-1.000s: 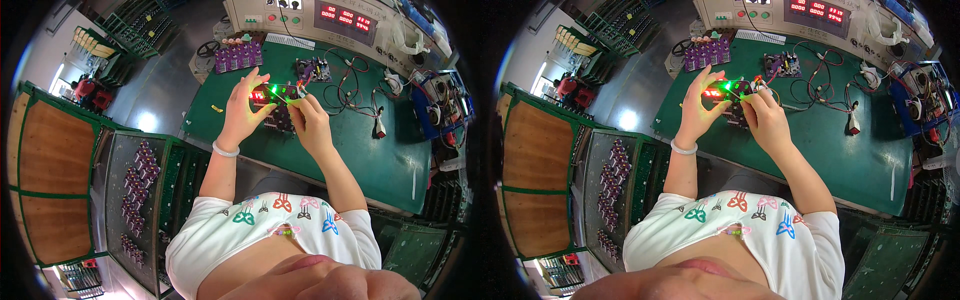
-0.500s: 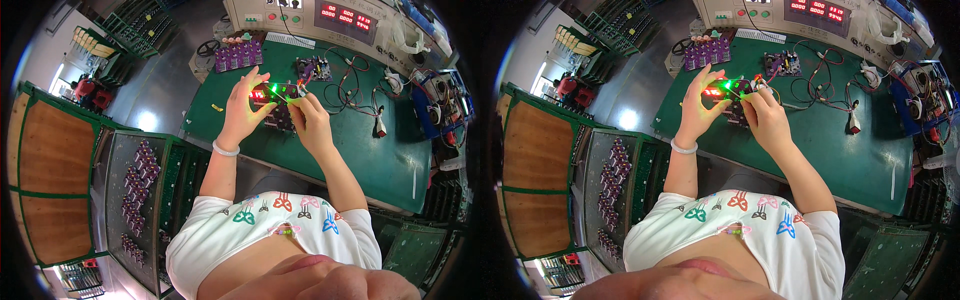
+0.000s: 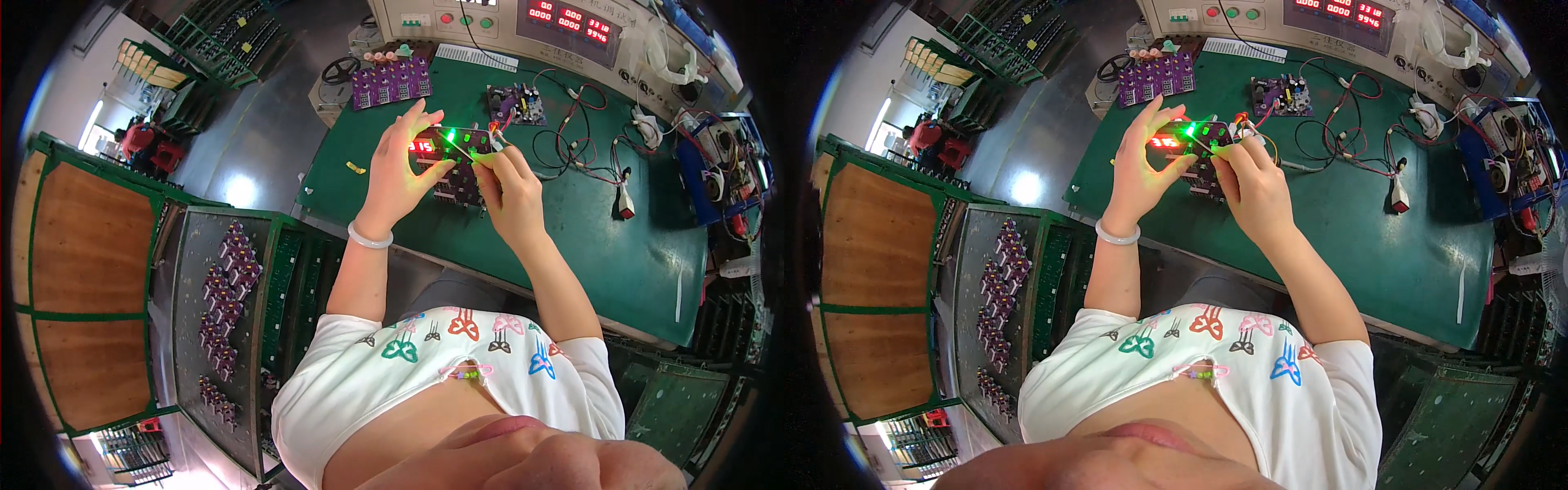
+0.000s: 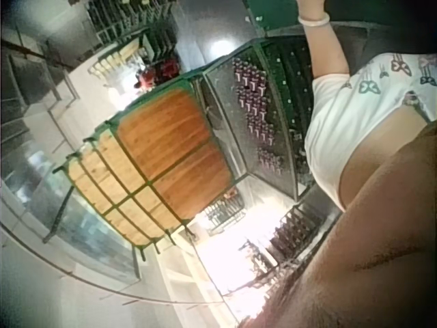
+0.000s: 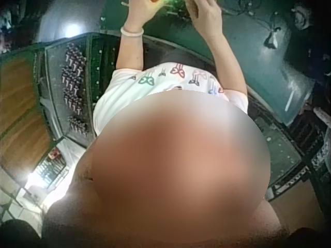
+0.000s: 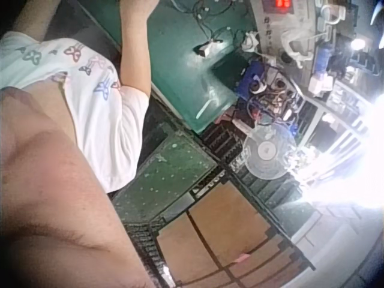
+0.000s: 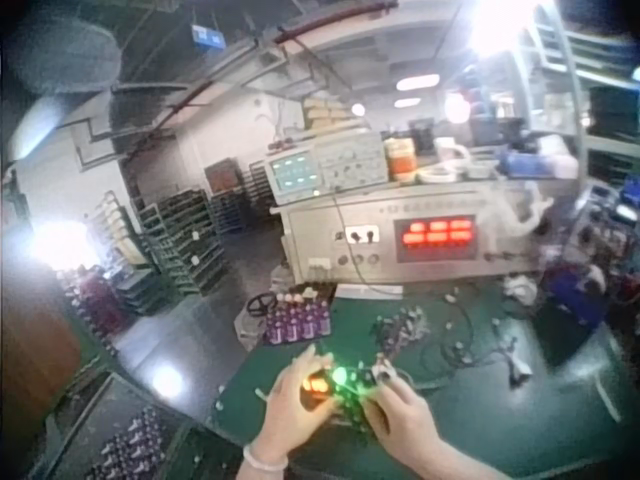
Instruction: The person tests purple circuit boards by connecting them to a power source and using a probe to check components. They repeatedly connect wires, observe LED indicators, and place tested boards onto a nearby rack.
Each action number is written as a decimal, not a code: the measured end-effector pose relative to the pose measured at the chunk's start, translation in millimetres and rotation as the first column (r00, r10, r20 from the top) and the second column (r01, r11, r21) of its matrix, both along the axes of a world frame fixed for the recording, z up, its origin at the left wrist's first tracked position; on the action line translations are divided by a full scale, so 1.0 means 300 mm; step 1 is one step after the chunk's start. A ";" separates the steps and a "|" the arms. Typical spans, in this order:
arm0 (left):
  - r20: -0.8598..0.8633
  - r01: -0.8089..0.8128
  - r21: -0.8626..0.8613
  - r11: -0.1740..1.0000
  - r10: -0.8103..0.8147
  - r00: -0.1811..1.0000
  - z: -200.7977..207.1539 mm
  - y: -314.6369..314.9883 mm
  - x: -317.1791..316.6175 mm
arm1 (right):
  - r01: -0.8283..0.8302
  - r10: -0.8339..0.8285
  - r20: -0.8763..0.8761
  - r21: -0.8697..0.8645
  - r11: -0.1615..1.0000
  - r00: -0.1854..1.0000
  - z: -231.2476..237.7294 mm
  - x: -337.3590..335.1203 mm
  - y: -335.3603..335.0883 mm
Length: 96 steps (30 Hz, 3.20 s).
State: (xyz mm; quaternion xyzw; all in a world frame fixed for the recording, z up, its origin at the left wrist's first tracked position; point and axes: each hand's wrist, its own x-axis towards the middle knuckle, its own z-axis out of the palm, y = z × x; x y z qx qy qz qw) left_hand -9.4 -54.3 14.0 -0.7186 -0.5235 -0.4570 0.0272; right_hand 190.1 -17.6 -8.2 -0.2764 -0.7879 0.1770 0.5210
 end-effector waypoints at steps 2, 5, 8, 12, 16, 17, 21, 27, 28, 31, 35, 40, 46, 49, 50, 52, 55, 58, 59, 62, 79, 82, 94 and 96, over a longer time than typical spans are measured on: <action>0.042 0.008 -0.010 1.000 -0.007 0.999 0.000 -0.002 0.004 | -0.001 0.001 -0.004 0.006 1.000 1.000 -0.004 -0.001 0.001; 0.053 0.010 -0.010 1.000 -0.010 0.999 -0.002 -0.001 0.002 | 0.002 -0.002 -0.007 0.020 1.000 1.000 -0.005 -0.001 0.002; 0.041 0.006 -0.003 1.000 -0.006 0.999 0.001 -0.004 0.002 | 0.004 -0.004 -0.012 0.028 1.000 1.000 -0.003 -0.004 0.000; 0.030 0.015 0.005 1.000 -0.015 0.999 -0.005 -0.002 -0.003 | 0.012 -0.012 -0.006 0.028 1.000 1.000 -0.005 -0.004 0.001; 0.060 0.020 -0.007 1.000 -0.019 0.998 0.001 -0.002 -0.001 | 0.023 -0.023 -0.007 0.041 0.999 1.000 0.001 -0.008 -0.001; 0.046 0.015 -0.007 1.000 -0.015 0.999 0.000 -0.004 -0.001 | 0.021 -0.020 -0.008 0.039 0.999 1.000 0.000 -0.007 -0.001; 0.074 0.023 -0.006 1.000 -0.023 0.997 0.001 -0.009 0.002 | 0.008 -0.007 -0.024 0.048 0.999 1.000 -0.009 -0.009 -0.001; 0.048 0.024 0.001 1.000 -0.024 0.999 0.001 -0.006 0.001 | -0.015 0.016 -0.009 0.083 0.996 1.000 -0.015 0.002 0.005; 0.063 0.027 -0.008 1.000 -0.026 0.998 -0.001 -0.003 0.003 | -0.028 0.028 -0.001 0.077 0.997 1.000 -0.013 0.012 0.002; 0.037 0.025 -0.006 1.000 -0.025 0.999 -0.002 0.014 -0.004 | -0.079 0.071 0.074 0.107 0.991 0.995 0.002 0.114 -0.012; -0.071 0.024 0.020 1.000 -0.022 0.997 0.004 0.011 -0.015 | 0.110 -0.131 0.182 0.125 0.986 0.975 -0.100 0.345 0.059; -0.087 0.086 0.040 0.995 -0.082 0.993 -0.022 0.019 -0.036 | 0.547 -0.474 0.308 -0.226 0.806 0.825 -0.206 0.752 0.170; -0.142 0.023 0.034 0.999 -0.017 0.990 -0.016 0.039 -0.018 | 0.578 -0.387 0.495 -0.319 0.751 0.777 -0.221 0.894 0.201; -0.039 0.037 0.016 0.999 -0.037 0.999 -0.028 0.034 0.002 | 0.488 -0.329 0.529 -0.194 0.851 0.783 -0.271 0.913 0.244; -0.031 0.056 0.029 0.998 -0.055 0.998 -0.034 0.034 -0.001 | 0.461 -0.311 0.554 -0.152 0.874 0.772 -0.288 0.924 0.263; -0.009 0.073 0.012 0.997 -0.073 0.997 -0.033 0.027 -0.008 | 0.462 -0.309 0.597 -0.118 0.879 0.741 -0.296 0.916 0.267; 0.123 0.171 0.010 0.985 -0.171 0.978 -0.043 0.008 -0.023 | 0.487 -0.352 0.613 -0.062 0.871 0.708 -0.304 0.893 0.263; 0.207 0.248 0.001 0.969 -0.243 0.948 -0.047 -0.002 -0.027 | 0.521 -0.395 0.637 -0.013 0.853 0.662 -0.304 0.895 0.266; 0.227 0.267 -0.006 0.964 -0.258 0.939 -0.049 -0.005 -0.026 | 0.526 -0.391 0.642 -0.022 0.850 0.659 -0.305 0.897 0.266; 0.249 0.333 -0.002 0.943 -0.322 0.914 -0.039 -0.012 -0.025 | 0.575 -0.356 0.655 -0.149 0.804 0.667 -0.271 0.881 0.247; 0.374 0.473 0.023 0.881 -0.446 0.813 -0.121 -0.042 0.021 | -0.384 0.368 0.309 -0.009 0.923 0.877 0.067 0.186 0.046; 0.430 0.516 0.053 0.855 -0.486 0.761 -0.123 -0.061 0.009 | -0.364 0.370 0.294 -0.077 0.928 0.881 0.102 0.213 0.058; 0.328 0.501 0.053 0.864 -0.489 0.808 -0.116 -0.087 0.036 | -0.209 0.212 0.018 -0.100 0.973 0.977 -0.050 0.057 0.209; 0.348 0.481 0.064 0.874 -0.471 0.811 -0.123 -0.099 0.029 | -0.235 0.239 0.036 -0.092 0.968 0.970 -0.038 0.085 0.219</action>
